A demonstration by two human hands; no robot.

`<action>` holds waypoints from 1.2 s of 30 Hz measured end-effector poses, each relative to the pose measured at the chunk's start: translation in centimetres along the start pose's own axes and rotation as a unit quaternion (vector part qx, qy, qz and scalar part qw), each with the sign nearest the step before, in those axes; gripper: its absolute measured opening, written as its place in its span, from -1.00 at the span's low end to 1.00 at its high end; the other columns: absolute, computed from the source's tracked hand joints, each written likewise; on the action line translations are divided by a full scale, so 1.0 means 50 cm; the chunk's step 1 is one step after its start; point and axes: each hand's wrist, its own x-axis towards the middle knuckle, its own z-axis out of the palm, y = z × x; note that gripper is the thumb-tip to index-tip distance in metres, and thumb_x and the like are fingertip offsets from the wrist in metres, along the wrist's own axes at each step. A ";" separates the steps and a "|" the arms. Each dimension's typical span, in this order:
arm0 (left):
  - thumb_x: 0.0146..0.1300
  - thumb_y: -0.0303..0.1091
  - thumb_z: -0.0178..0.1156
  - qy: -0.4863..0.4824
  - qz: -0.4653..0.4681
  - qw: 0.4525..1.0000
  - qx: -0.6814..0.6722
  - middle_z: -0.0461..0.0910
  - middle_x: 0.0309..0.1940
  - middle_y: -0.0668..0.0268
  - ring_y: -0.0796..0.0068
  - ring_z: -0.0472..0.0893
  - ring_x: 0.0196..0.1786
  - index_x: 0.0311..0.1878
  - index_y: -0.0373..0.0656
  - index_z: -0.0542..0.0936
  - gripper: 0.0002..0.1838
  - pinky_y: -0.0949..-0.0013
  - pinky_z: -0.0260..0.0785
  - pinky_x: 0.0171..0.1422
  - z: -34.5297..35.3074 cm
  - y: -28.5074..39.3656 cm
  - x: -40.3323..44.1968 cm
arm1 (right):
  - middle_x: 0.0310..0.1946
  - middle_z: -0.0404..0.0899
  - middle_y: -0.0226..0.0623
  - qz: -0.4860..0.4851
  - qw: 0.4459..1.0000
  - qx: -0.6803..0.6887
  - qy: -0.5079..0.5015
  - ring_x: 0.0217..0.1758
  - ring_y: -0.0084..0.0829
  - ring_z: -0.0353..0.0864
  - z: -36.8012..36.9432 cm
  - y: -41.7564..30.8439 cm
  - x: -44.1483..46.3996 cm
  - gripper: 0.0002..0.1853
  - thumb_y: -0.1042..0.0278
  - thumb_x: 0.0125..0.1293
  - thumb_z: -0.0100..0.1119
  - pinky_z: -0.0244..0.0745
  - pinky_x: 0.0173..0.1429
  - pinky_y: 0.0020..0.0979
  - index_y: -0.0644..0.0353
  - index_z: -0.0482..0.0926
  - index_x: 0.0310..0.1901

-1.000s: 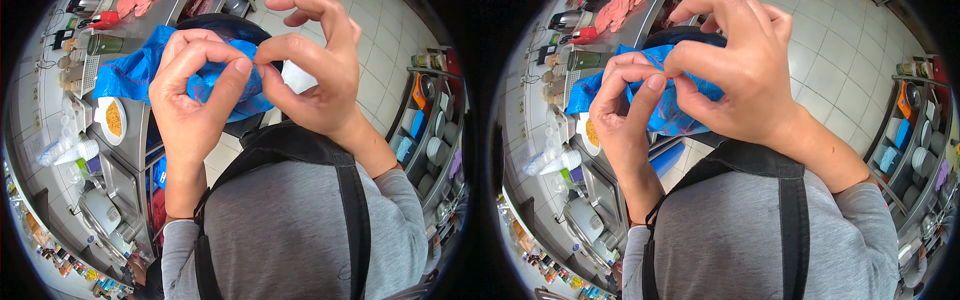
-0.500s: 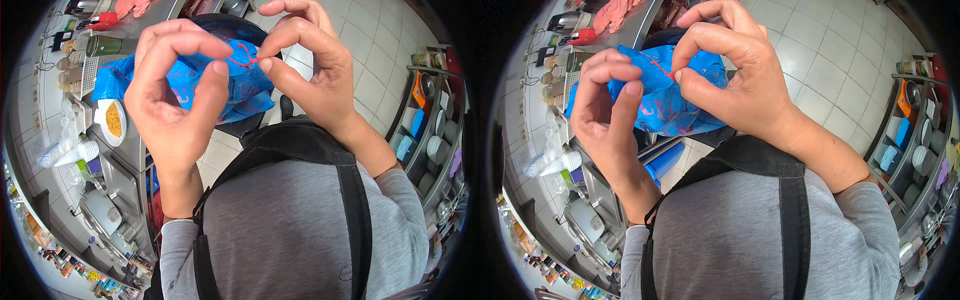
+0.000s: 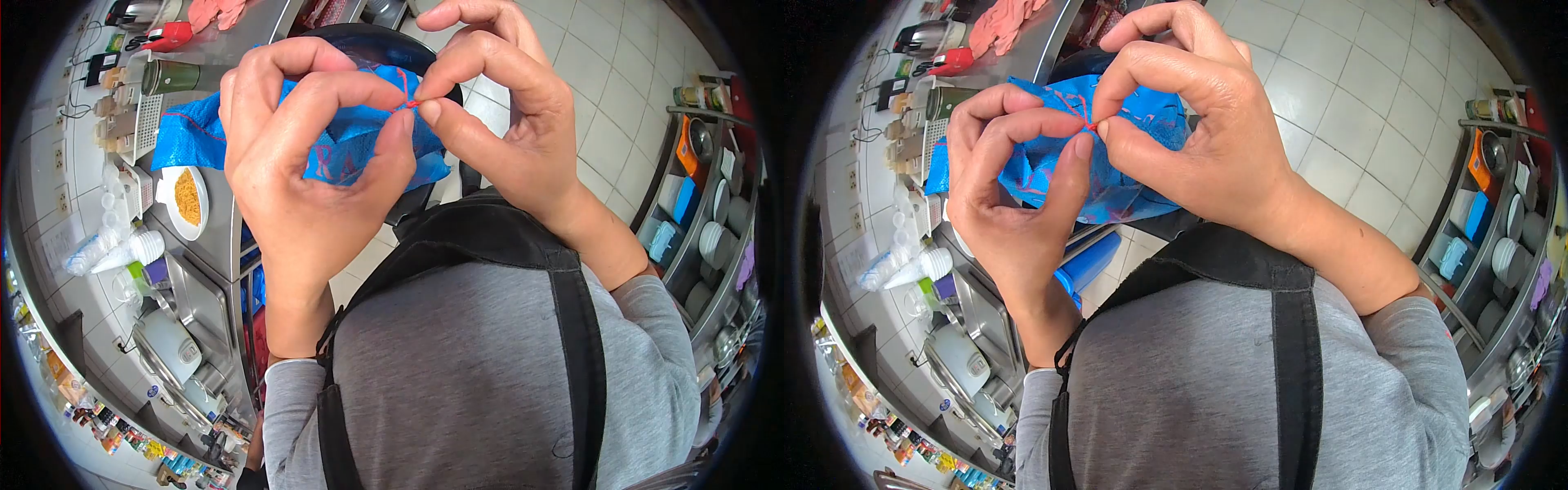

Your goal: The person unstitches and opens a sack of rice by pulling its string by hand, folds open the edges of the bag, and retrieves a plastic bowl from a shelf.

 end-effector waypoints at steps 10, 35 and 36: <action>-0.16 -0.65 0.38 -0.003 0.001 1.000 0.029 0.57 -0.12 0.23 0.39 0.56 -0.03 -0.37 -0.22 0.69 -0.79 0.36 0.41 0.08 0.003 0.003 0.002 | -0.08 0.51 -0.15 0.000 1.000 -0.001 -0.019 0.08 -0.43 0.47 -0.001 -0.004 0.005 -0.88 0.56 0.13 0.37 0.38 0.05 -0.46 0.20 0.70 -0.27; -0.03 -0.64 0.30 -0.028 -0.089 0.984 -0.151 0.55 -0.13 0.23 0.41 0.53 0.02 -0.36 -0.25 0.60 -0.86 0.38 0.30 0.22 0.015 -0.025 0.006 | 0.06 0.57 -0.20 -0.284 0.895 -0.341 0.052 -0.03 -0.35 0.52 -0.019 -0.008 0.028 -0.78 0.44 0.02 0.46 0.22 0.09 -0.31 -0.04 0.75 -0.24; -0.03 -0.64 0.31 -0.026 -0.088 0.984 -0.153 0.55 -0.12 0.23 0.41 0.53 0.01 -0.36 -0.25 0.60 -0.86 0.38 0.30 0.22 0.016 -0.026 0.005 | 0.06 0.56 -0.19 -0.268 0.903 -0.332 0.044 -0.04 -0.35 0.52 -0.019 -0.008 0.028 -0.78 0.44 0.02 0.46 0.22 0.09 -0.31 -0.04 0.75 -0.25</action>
